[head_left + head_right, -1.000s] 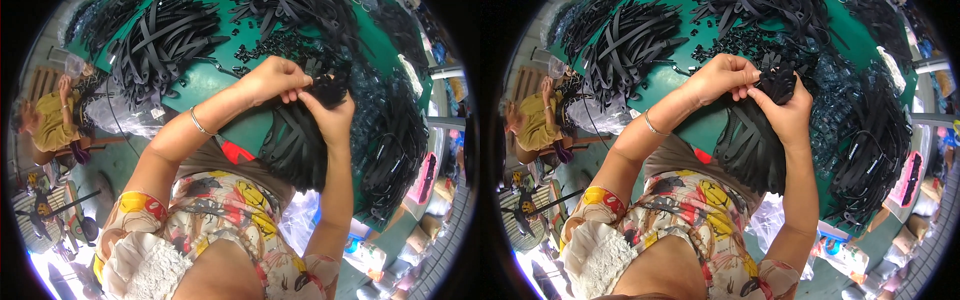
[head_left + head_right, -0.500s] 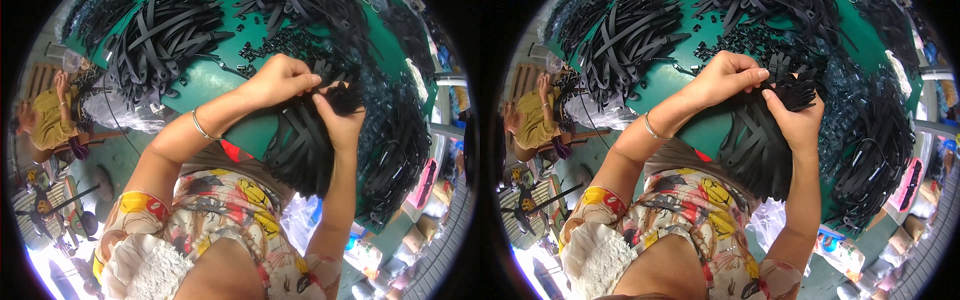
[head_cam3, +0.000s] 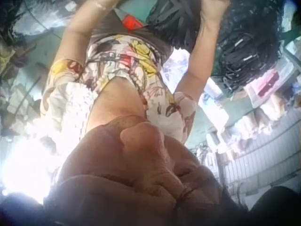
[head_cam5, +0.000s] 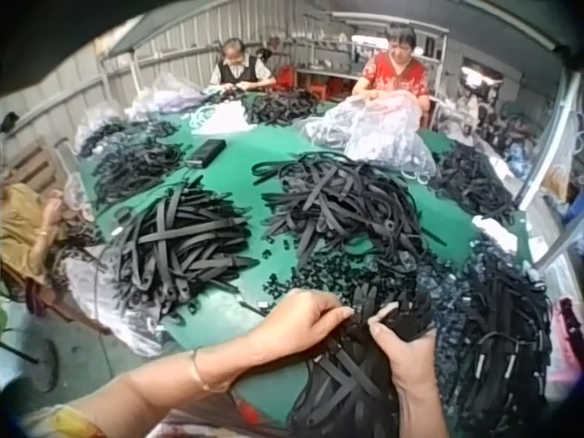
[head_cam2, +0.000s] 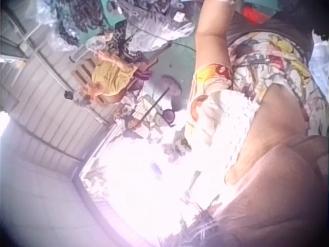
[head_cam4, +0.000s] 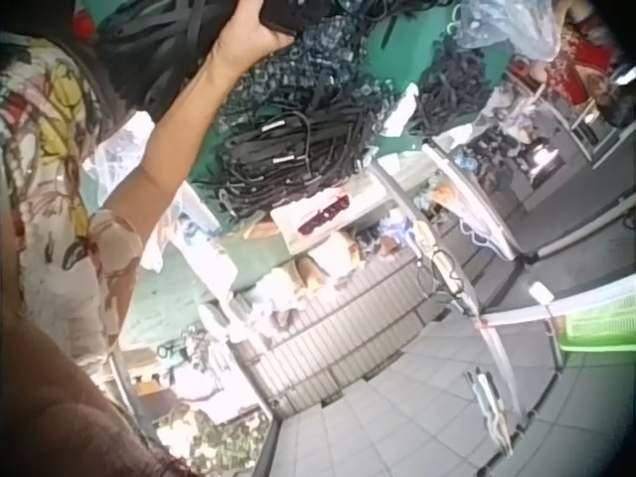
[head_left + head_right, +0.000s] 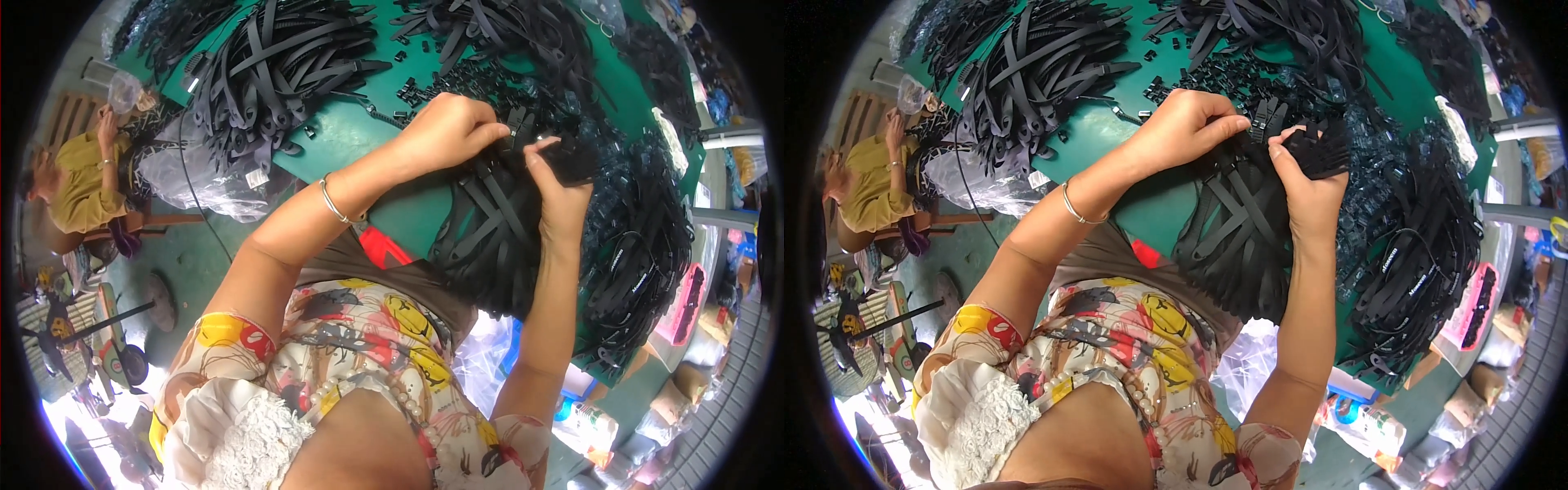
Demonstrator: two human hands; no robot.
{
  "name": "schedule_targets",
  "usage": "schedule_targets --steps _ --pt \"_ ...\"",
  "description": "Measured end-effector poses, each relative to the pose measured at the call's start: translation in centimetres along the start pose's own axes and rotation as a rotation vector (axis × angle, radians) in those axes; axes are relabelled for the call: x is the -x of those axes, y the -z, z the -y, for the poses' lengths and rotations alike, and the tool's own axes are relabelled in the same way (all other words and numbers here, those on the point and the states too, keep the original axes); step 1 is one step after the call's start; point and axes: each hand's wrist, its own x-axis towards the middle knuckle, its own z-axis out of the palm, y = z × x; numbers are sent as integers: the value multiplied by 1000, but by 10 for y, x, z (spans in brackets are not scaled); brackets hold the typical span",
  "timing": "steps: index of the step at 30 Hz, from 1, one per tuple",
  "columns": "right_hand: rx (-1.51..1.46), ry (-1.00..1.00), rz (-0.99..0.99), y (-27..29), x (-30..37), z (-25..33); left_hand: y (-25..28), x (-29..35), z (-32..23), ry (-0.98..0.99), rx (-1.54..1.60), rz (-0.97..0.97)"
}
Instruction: The person assembles small black plastic components by hand at a factory workbench.
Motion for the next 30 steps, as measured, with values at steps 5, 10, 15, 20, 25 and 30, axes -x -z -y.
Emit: schedule_targets --steps 5,10,15,20,25,30 --pt "39 29 6 5 3 0 41 9 17 -15 -48 -106" --pt "-55 32 26 -4 5 1 80 30 29 50 -379 78" --pt "10 52 66 0 3 -5 72 31 26 42 -424 104" --pt "-43 16 30 -5 5 -1 56 23 28 24 -319 100" --pt "15 21 43 -3 5 -2 56 26 18 29 -259 38" --pt "11 20 63 -4 5 -1 46 26 12 -78 -438 90"
